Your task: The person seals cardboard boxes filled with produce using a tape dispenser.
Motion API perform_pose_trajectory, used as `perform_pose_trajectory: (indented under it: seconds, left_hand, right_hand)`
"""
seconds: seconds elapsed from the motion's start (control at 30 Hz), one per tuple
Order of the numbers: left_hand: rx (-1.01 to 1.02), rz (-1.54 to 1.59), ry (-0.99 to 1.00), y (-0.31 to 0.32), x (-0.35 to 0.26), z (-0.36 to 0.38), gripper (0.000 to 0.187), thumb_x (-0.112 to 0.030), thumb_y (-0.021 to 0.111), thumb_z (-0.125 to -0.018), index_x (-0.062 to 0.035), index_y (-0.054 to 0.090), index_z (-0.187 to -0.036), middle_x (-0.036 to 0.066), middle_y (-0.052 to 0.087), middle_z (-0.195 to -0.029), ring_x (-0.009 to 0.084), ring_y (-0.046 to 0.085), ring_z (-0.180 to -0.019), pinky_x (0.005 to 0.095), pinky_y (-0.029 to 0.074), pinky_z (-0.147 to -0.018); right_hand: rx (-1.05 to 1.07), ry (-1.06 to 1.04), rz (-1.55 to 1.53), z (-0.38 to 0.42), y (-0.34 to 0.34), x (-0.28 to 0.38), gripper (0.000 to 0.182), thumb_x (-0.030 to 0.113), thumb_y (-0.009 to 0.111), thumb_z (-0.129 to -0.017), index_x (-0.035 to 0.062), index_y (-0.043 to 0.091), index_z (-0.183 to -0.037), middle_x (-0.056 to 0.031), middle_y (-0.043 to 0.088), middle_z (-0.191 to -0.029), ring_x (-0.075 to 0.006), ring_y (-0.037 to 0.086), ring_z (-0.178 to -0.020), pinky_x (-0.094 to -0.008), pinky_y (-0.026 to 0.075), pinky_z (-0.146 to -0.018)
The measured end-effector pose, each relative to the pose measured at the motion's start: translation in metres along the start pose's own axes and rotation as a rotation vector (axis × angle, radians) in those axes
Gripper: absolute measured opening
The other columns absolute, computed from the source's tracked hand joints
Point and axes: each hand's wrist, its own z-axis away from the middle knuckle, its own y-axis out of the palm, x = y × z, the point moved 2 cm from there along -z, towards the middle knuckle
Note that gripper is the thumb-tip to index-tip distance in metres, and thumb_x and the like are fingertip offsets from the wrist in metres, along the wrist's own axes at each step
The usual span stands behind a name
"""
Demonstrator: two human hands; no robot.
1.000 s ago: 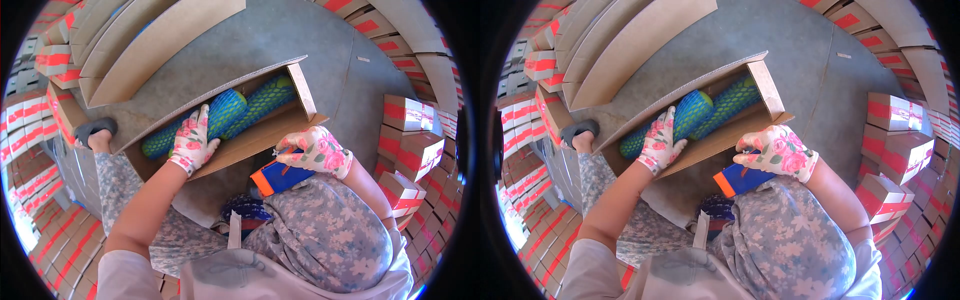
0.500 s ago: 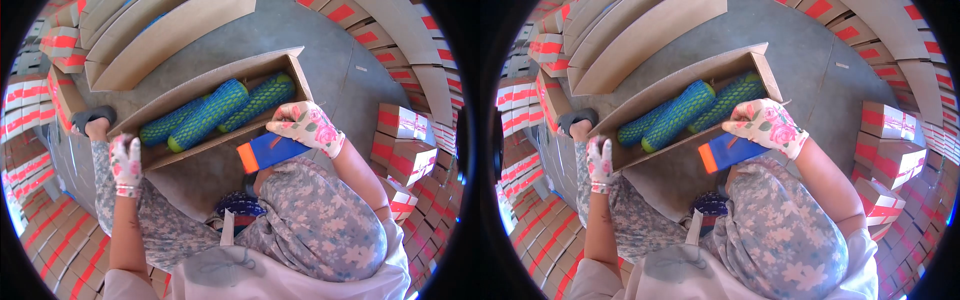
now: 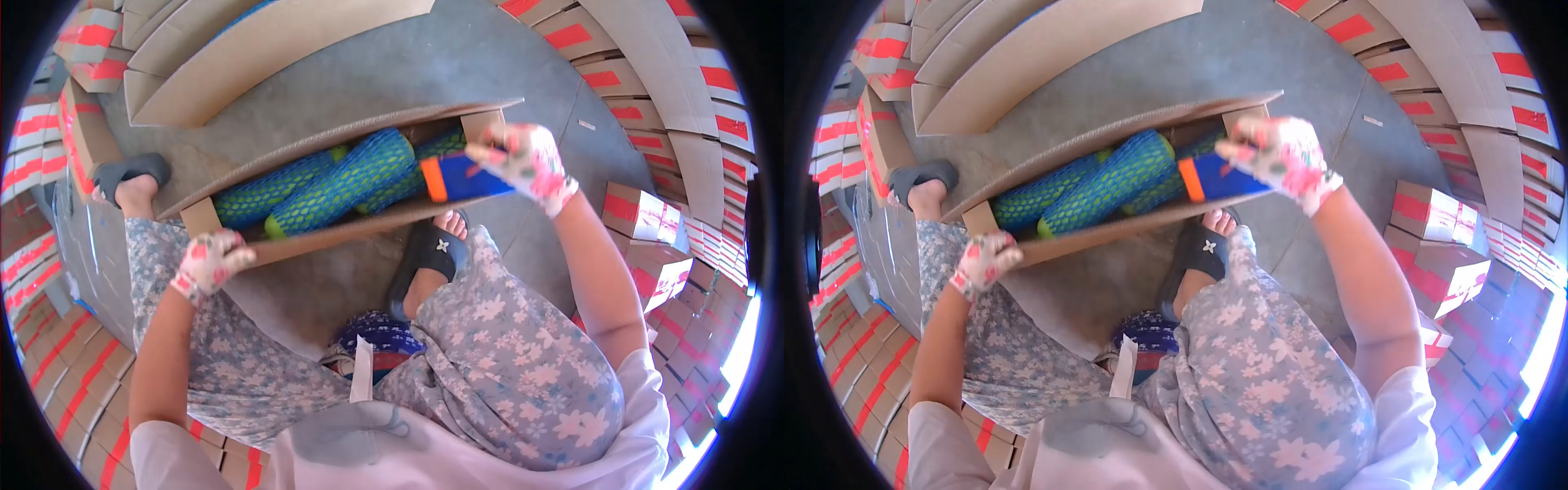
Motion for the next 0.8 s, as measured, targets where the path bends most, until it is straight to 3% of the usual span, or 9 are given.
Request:
perform_pose_trajectory:
  seconds: [0.17,0.23,0.3,0.4,0.5,0.57,0.63,0.67,0.8]
  left_hand:
    - [-0.143,-0.039,-0.166,0.027,0.024,-0.056,0.048,-0.049,0.056,-0.091,-0.0018,0.067,-0.091,0.02,0.068,-0.091,0.0363,0.065,-0.088,0.0436,0.049,-0.078]
    - [-0.265,-0.002,-0.162,0.033,0.028,-0.058,0.05,-0.05,0.054,-0.092,-0.0011,0.066,-0.091,0.019,0.068,-0.091,0.0362,0.065,-0.089,0.0446,0.049,-0.078]
    - [-0.321,-0.061,-0.164,0.034,0.021,-0.057,0.039,-0.041,0.062,-0.089,-0.0023,0.066,-0.093,0.017,0.068,-0.094,0.0343,0.065,-0.089,0.0443,0.049,-0.078]
    - [-0.655,-0.23,0.104,0.037,0.015,-0.048,0.026,-0.029,0.071,-0.083,-0.0073,0.067,-0.096,0.014,0.066,-0.103,0.0324,0.063,-0.095,0.0441,0.047,-0.082]
    - [-1.046,-0.428,0.393,-0.01,-0.064,-0.033,0.057,-0.022,0.078,-0.074,-0.0141,0.059,-0.127,0.013,0.058,-0.126,0.035,0.052,-0.117,0.045,0.041,-0.1]
    - [-0.938,-0.477,0.377,-0.036,-0.075,-0.066,0.053,-0.026,0.072,-0.081,-0.0151,0.057,-0.131,0.016,0.059,-0.126,0.0352,0.054,-0.116,0.0432,0.044,-0.099]
    - [-0.462,-0.295,-0.059,-0.026,-0.08,-0.071,0.048,-0.03,0.066,-0.086,-0.0163,0.057,-0.131,0.014,0.065,-0.114,0.0346,0.061,-0.106,0.0432,0.05,-0.09]
    - [-0.692,-0.432,0.174,-0.001,-0.065,-0.065,0.046,-0.035,0.061,-0.09,-0.0179,0.056,-0.132,0.01,0.068,-0.109,0.0323,0.063,-0.102,0.0435,0.05,-0.089]
    - [-0.597,-0.556,0.118,0.032,-0.077,-0.037,0.062,-0.028,0.056,-0.093,-0.0266,0.034,-0.151,0.003,0.045,-0.149,0.0263,0.041,-0.137,0.0474,0.024,-0.116]
  right_hand:
    - [-0.301,0.363,-0.43,0.007,-0.071,0.049,0.024,0.025,0.068,-0.087,0.0024,0.066,-0.079,-0.008,0.07,-0.071,-0.0146,0.068,-0.071,-0.0294,0.054,-0.065]
    - [-0.063,0.356,-1.061,0.028,-0.037,0.054,0.022,0.023,0.066,-0.088,0.0004,0.066,-0.087,-0.0049,0.069,-0.083,-0.0115,0.065,-0.075,-0.0262,0.052,-0.069]
    - [0.486,0.569,-0.887,0.032,0.01,0.062,0.035,0.034,0.068,-0.088,0.0006,0.067,-0.098,-0.0069,0.068,-0.085,-0.0112,0.061,-0.082,-0.0235,0.047,-0.071]
    - [0.481,0.701,-0.945,0.03,0.069,0.037,0.037,0.035,0.072,-0.086,0.0003,0.068,-0.096,-0.0057,0.068,-0.08,-0.0099,0.062,-0.075,-0.0254,0.048,-0.066]
    - [0.485,0.841,-1.132,0.022,0.08,0.022,0.031,0.032,0.071,-0.088,0.0017,0.069,-0.091,-0.006,0.07,-0.078,-0.0109,0.065,-0.069,-0.0259,0.052,-0.062]
    - [0.44,0.808,-1.007,0.014,0.081,0.017,0.031,0.032,0.071,-0.088,0.0008,0.07,-0.088,-0.0071,0.069,-0.077,-0.0123,0.066,-0.064,-0.026,0.052,-0.058]
    - [0.544,0.847,-1.094,0.012,0.08,0.016,0.031,0.033,0.071,-0.089,0.0015,0.071,-0.088,-0.007,0.069,-0.078,-0.0124,0.066,-0.065,-0.0257,0.052,-0.059]
    - [0.528,0.875,-1.058,0.011,0.081,0.016,0.032,0.034,0.07,-0.089,0.0023,0.071,-0.09,-0.0059,0.069,-0.079,-0.0106,0.065,-0.068,-0.026,0.051,-0.061]
    - [0.418,0.78,-0.863,0.025,0.081,0.022,0.031,0.034,0.071,-0.088,0.0034,0.07,-0.09,-0.0035,0.068,-0.079,-0.0093,0.063,-0.069,-0.0254,0.051,-0.062]
